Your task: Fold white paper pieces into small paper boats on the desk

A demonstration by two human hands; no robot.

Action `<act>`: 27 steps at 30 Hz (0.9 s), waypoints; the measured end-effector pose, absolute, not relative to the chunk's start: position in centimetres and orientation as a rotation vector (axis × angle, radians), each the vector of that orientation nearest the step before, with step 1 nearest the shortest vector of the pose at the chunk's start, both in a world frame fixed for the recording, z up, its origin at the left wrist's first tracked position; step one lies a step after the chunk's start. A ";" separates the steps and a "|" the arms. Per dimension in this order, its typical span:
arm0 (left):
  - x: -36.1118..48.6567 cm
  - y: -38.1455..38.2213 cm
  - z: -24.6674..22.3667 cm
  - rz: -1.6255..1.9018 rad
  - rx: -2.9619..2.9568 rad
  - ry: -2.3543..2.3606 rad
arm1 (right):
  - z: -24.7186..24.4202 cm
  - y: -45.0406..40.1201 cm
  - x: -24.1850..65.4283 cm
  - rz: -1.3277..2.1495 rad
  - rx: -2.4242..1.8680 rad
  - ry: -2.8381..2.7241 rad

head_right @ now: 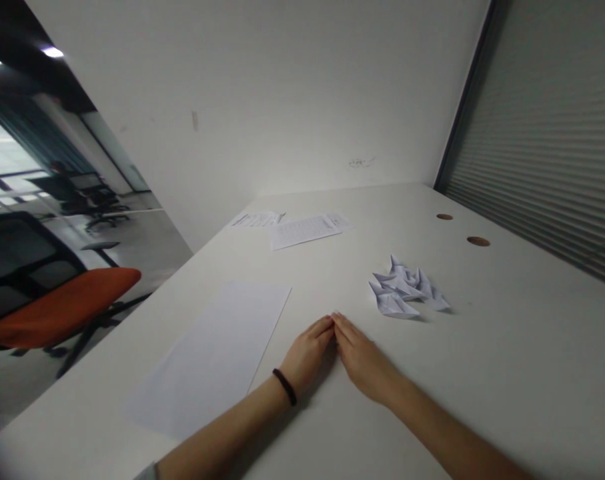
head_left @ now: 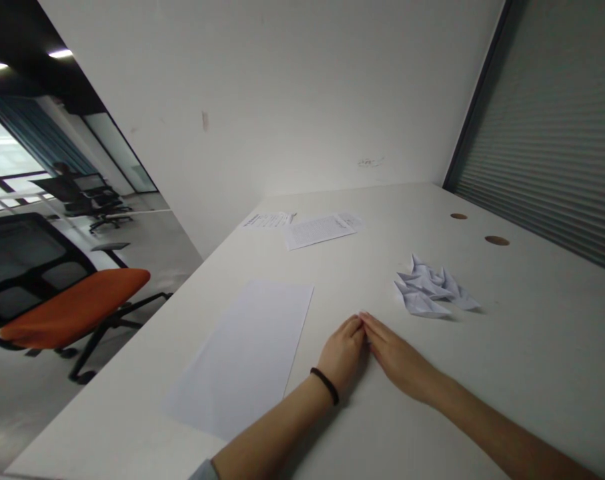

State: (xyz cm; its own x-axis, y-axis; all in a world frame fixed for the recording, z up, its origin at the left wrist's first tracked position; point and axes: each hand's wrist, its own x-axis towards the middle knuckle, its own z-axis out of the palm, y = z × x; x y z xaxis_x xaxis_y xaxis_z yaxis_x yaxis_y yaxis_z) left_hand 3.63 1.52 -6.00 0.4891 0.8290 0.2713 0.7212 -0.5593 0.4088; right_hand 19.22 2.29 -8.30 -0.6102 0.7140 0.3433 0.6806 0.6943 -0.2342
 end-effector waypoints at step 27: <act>-0.7 2.0 -5.0 0.712 2.295 1.364 | -4.1 3.1 17.8 -0.108 -1.280 -2.615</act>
